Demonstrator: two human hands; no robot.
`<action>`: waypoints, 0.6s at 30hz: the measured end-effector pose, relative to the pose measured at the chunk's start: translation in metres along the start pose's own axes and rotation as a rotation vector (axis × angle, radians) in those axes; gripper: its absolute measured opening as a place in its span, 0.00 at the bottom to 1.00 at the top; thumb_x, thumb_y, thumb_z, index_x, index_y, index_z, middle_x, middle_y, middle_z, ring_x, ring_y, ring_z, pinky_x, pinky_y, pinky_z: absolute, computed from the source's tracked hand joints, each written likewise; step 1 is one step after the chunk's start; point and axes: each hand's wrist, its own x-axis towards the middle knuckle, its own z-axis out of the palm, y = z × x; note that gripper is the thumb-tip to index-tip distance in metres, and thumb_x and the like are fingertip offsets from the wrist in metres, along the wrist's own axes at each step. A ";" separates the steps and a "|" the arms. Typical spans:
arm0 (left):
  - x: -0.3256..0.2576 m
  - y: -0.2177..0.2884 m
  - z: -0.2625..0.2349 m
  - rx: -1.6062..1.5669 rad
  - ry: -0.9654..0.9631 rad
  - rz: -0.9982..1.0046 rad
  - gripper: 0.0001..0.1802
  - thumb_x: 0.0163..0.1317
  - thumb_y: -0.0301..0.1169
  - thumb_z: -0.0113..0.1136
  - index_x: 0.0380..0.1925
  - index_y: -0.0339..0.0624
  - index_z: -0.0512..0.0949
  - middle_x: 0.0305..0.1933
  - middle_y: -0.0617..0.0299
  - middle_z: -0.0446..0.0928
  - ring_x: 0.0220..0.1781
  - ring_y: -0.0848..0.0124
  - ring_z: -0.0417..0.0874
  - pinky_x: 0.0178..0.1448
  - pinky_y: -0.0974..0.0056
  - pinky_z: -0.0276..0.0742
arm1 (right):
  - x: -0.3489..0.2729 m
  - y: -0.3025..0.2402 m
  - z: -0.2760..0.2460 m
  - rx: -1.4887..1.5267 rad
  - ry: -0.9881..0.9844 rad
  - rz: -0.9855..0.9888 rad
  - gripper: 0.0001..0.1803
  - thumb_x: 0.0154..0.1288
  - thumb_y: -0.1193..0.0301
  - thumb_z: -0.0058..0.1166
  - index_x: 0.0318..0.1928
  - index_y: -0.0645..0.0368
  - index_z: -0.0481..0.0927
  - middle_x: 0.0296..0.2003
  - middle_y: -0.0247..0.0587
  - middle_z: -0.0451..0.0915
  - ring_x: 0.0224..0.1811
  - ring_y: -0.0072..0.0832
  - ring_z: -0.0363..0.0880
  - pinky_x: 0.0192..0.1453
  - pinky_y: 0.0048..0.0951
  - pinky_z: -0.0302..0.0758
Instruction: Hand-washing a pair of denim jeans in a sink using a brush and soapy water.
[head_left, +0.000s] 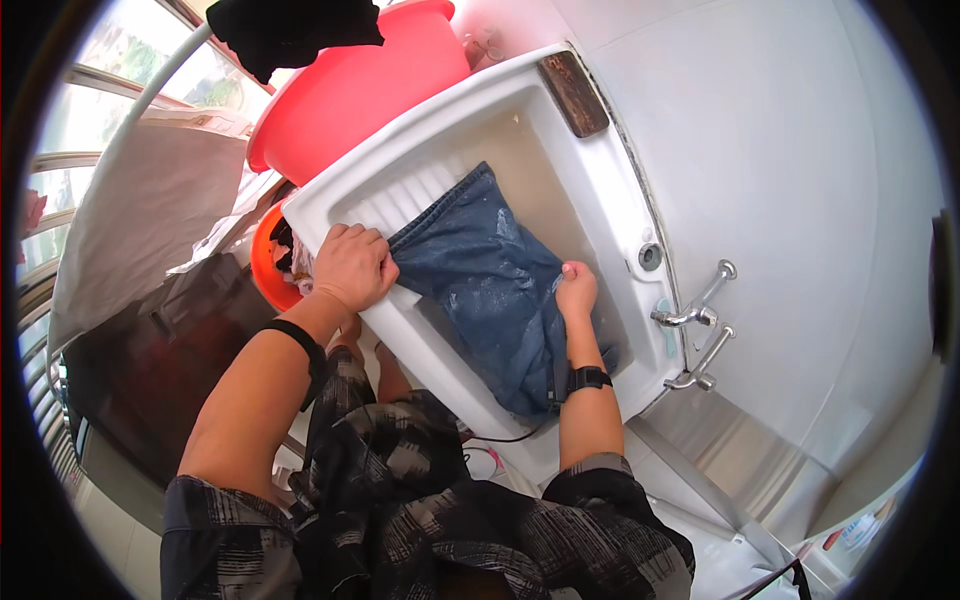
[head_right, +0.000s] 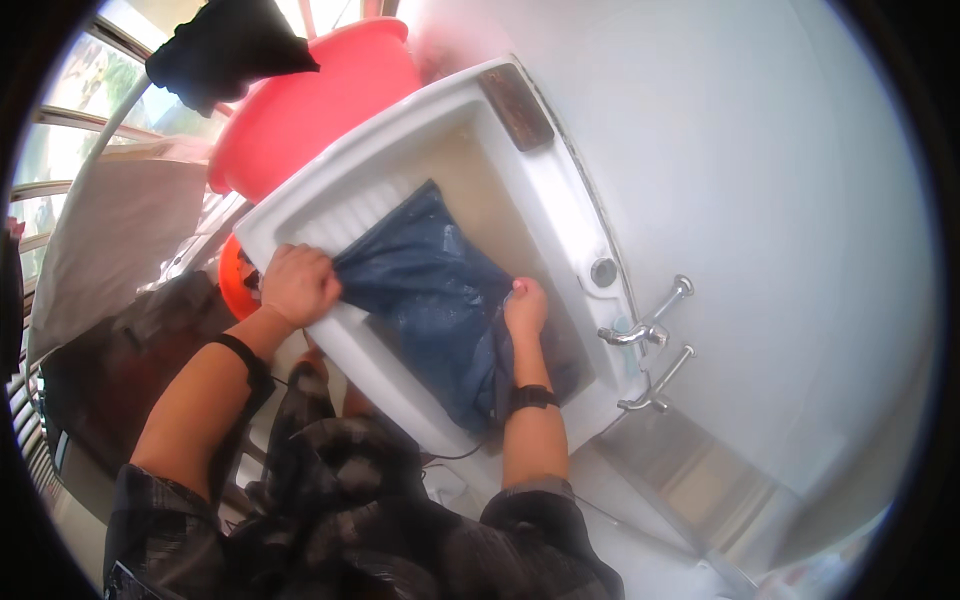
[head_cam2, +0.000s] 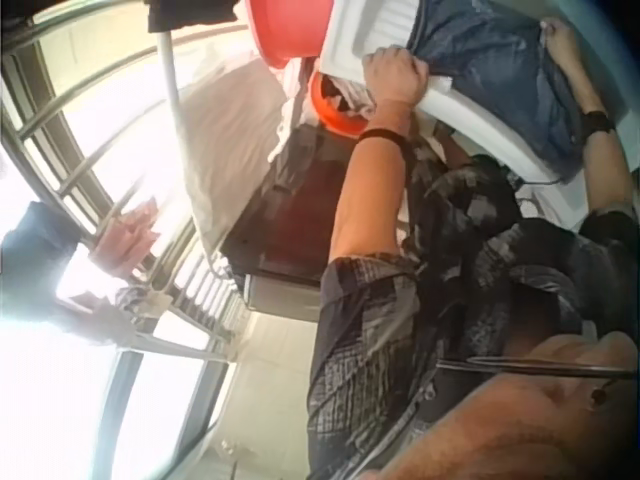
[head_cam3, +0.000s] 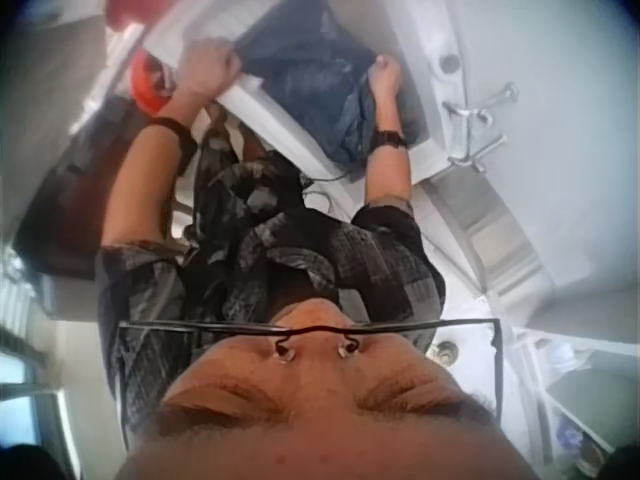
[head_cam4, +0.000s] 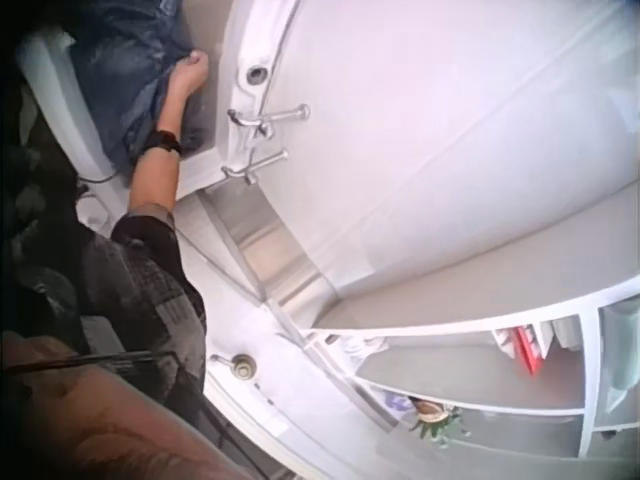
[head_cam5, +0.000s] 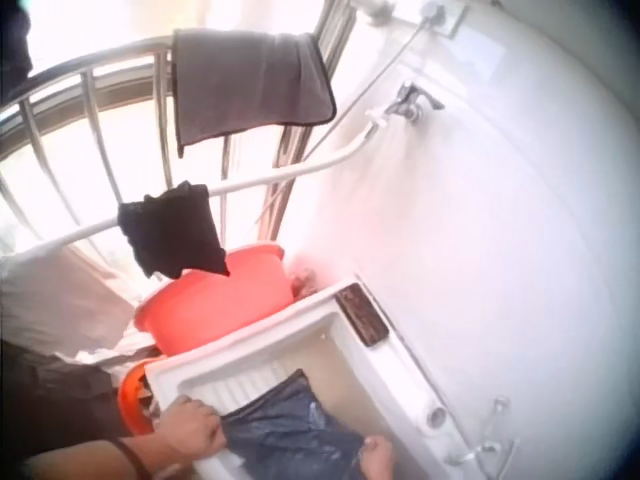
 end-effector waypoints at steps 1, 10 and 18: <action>0.000 0.000 0.002 -0.002 -0.005 0.010 0.06 0.55 0.32 0.61 0.23 0.44 0.77 0.31 0.59 0.78 0.41 0.60 0.80 0.54 0.56 0.72 | 0.004 0.001 0.002 -0.080 0.130 -0.008 0.12 0.67 0.67 0.62 0.45 0.62 0.86 0.35 0.56 0.86 0.42 0.51 0.86 0.51 0.46 0.79; 0.000 0.002 0.001 0.100 0.038 0.039 0.08 0.54 0.35 0.62 0.20 0.46 0.79 0.28 0.62 0.78 0.39 0.61 0.80 0.51 0.58 0.71 | -0.005 -0.044 0.003 -0.118 -0.072 -0.419 0.26 0.62 0.65 0.69 0.60 0.57 0.79 0.49 0.52 0.81 0.56 0.51 0.78 0.63 0.46 0.75; 0.003 0.004 0.003 0.092 0.032 0.058 0.09 0.55 0.35 0.62 0.19 0.46 0.78 0.28 0.62 0.78 0.38 0.61 0.80 0.50 0.58 0.71 | 0.001 -0.005 0.003 0.034 0.010 -0.094 0.12 0.73 0.67 0.55 0.47 0.60 0.87 0.41 0.51 0.87 0.49 0.50 0.84 0.57 0.44 0.78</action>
